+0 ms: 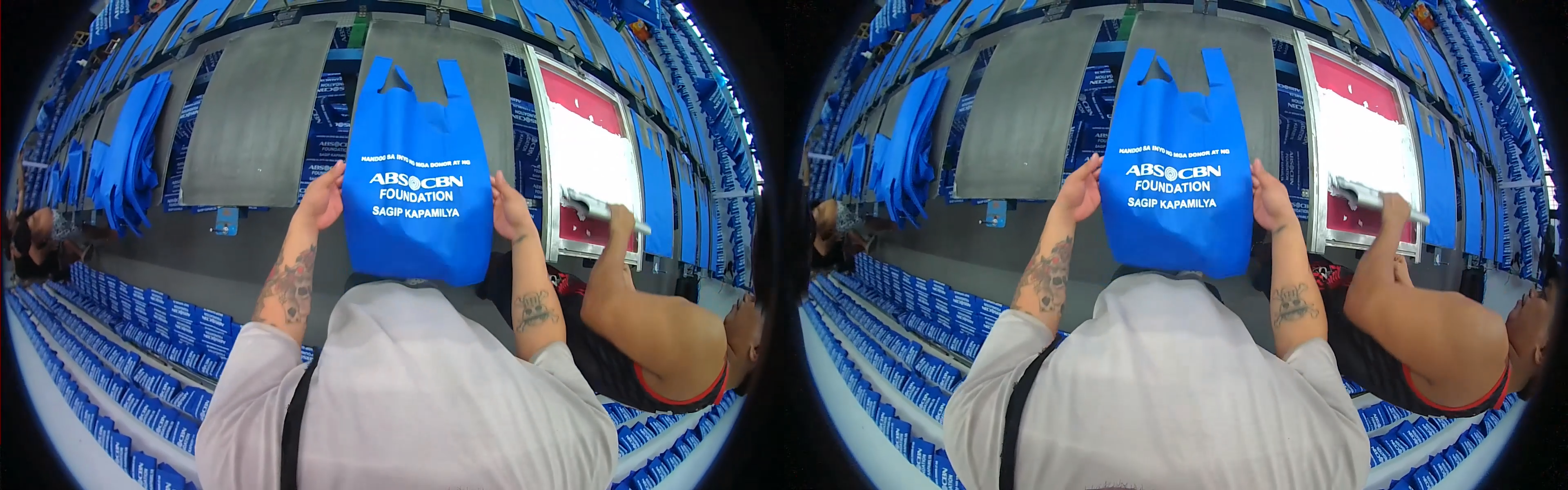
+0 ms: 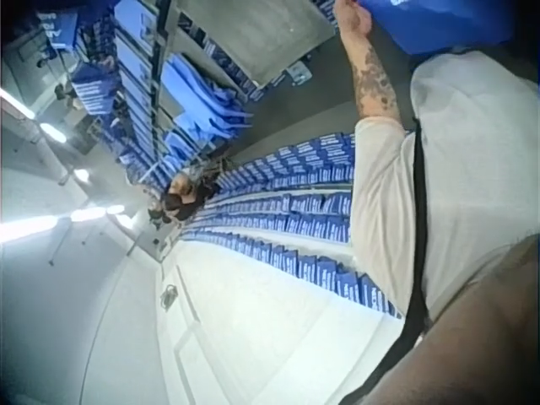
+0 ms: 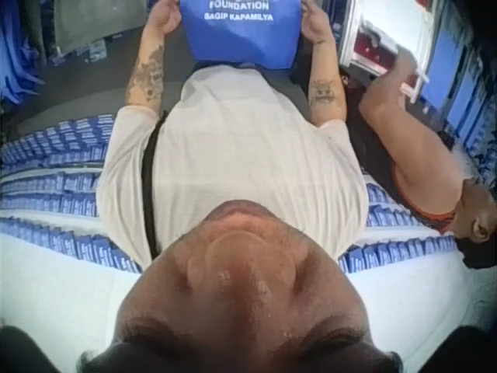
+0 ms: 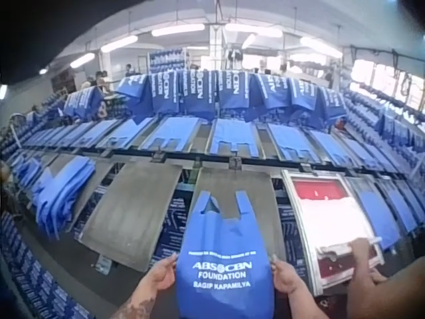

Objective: Placing blue shopping bags onto screen-printing pallets and checking the printed logos.

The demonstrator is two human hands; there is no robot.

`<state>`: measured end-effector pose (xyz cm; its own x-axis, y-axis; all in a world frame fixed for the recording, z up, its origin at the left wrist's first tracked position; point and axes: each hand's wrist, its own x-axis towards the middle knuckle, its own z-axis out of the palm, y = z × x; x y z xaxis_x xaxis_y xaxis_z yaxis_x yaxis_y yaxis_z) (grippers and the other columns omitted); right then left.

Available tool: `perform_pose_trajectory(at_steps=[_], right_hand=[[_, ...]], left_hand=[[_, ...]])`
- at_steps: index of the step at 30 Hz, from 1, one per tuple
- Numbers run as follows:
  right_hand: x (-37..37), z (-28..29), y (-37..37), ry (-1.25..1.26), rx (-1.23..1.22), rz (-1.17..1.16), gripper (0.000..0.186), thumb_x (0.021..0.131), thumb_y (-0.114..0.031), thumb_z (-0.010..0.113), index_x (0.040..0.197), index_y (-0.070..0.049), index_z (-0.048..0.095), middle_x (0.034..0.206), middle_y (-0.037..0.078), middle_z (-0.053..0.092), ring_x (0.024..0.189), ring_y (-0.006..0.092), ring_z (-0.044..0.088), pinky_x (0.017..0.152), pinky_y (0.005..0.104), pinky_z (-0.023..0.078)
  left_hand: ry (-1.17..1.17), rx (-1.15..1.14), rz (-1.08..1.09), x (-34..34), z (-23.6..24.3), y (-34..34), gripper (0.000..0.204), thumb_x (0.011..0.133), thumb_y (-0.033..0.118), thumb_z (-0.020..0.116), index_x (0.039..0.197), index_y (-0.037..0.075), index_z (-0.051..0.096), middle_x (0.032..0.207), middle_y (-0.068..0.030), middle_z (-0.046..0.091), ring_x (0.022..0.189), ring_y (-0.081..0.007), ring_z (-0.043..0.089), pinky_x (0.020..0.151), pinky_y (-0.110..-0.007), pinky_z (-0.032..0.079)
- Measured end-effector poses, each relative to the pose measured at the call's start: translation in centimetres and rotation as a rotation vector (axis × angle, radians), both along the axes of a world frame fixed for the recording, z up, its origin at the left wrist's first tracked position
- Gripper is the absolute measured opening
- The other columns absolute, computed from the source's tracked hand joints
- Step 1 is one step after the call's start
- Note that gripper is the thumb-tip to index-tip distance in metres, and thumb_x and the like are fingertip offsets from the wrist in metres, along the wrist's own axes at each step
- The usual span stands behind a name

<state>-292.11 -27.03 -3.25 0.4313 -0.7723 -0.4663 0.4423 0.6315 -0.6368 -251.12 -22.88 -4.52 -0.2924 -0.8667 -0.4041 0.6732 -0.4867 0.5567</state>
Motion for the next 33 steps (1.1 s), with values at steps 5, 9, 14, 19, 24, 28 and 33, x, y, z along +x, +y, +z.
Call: perform_pose_trajectory(at_steps=[5, 9, 14, 19, 24, 28, 33], right_hand=[[0.9, -1.2, -5.0, 0.449, -0.050, -0.073, 0.030, 0.105, -0.029, 0.060, 0.119, -0.003, 0.064, 0.104, 0.002, 0.070, 0.086, 0.0122, 0.065, 0.079, 0.0271, 0.052], [-0.1, 1.5, -4.1, 0.468, -0.271, -0.248, 0.016, 0.100, -0.017, 0.067, 0.112, -0.006, 0.070, 0.109, 0.003, 0.071, 0.098, 0.0131, 0.064, 0.087, 0.0290, 0.051], [-0.6, 7.8, -1.8, 0.473, -0.829, -0.280, 0.013, 0.099, -0.011, 0.068, 0.109, -0.003, 0.071, 0.118, 0.006, 0.070, 0.109, 0.0132, 0.063, 0.097, 0.0302, 0.050], [0.5, 13.3, -3.4, 0.487, -0.830, -0.257, 0.022, 0.094, -0.004, 0.073, 0.115, -0.001, 0.067, 0.118, 0.008, 0.069, 0.103, 0.0122, 0.065, 0.091, 0.0269, 0.051], [1.8, 16.3, -6.8, 0.551, -0.956, -0.206, 0.046, 0.086, 0.004, 0.077, 0.125, -0.005, 0.055, 0.105, 0.006, 0.069, 0.097, 0.0136, 0.066, 0.087, 0.0269, 0.054], [2.0, 18.4, -7.2, 0.902, -1.061, -0.226, 0.034, 0.086, 0.008, 0.072, 0.115, -0.004, 0.061, 0.102, 0.006, 0.069, 0.088, 0.0108, 0.065, 0.077, 0.0263, 0.053], [2.0, 19.0, -4.7, 1.121, -1.274, -0.276, 0.028, 0.085, 0.014, 0.063, 0.107, -0.003, 0.064, 0.116, 0.012, 0.072, 0.099, 0.0204, 0.070, 0.082, 0.0306, 0.054]], left_hand=[[-0.448, 0.065, 0.053, -0.4, -0.7, -3.7, 0.029, 0.105, 0.025, 0.059, 0.121, 0.001, 0.065, 0.104, -0.0069, 0.071, 0.094, -0.0170, 0.068, 0.086, -0.032, 0.055], [-0.477, -0.002, 0.159, 0.8, 0.8, -2.3, 0.024, 0.104, 0.020, 0.062, 0.117, 0.000, 0.066, 0.104, -0.0052, 0.070, 0.092, -0.0143, 0.067, 0.083, -0.030, 0.054], [-0.680, -0.390, 0.351, 2.3, 5.5, -0.7, 0.023, 0.099, 0.013, 0.070, 0.118, 0.001, 0.068, 0.110, -0.0037, 0.071, 0.101, -0.0122, 0.065, 0.090, -0.030, 0.052], [-0.625, -0.633, 0.402, 2.1, 10.2, -3.6, 0.027, 0.096, 0.007, 0.072, 0.121, 0.001, 0.065, 0.112, -0.0046, 0.071, 0.108, -0.0136, 0.065, 0.098, -0.030, 0.052], [-0.709, -0.724, 0.365, 2.9, 13.2, -8.1, 0.030, 0.089, -0.006, 0.074, 0.115, 0.002, 0.062, 0.108, -0.0066, 0.070, 0.101, -0.0138, 0.067, 0.092, -0.028, 0.054], [-0.779, -0.810, 0.395, 3.6, 16.0, -9.4, 0.034, 0.089, -0.009, 0.072, 0.118, 0.004, 0.063, 0.107, -0.0056, 0.068, 0.100, -0.0143, 0.066, 0.091, -0.027, 0.054], [-1.321, -1.055, 0.405, 4.5, 17.7, -7.1, 0.030, 0.087, -0.012, 0.070, 0.112, 0.004, 0.068, 0.112, -0.0062, 0.069, 0.111, -0.0205, 0.065, 0.097, -0.033, 0.052]])
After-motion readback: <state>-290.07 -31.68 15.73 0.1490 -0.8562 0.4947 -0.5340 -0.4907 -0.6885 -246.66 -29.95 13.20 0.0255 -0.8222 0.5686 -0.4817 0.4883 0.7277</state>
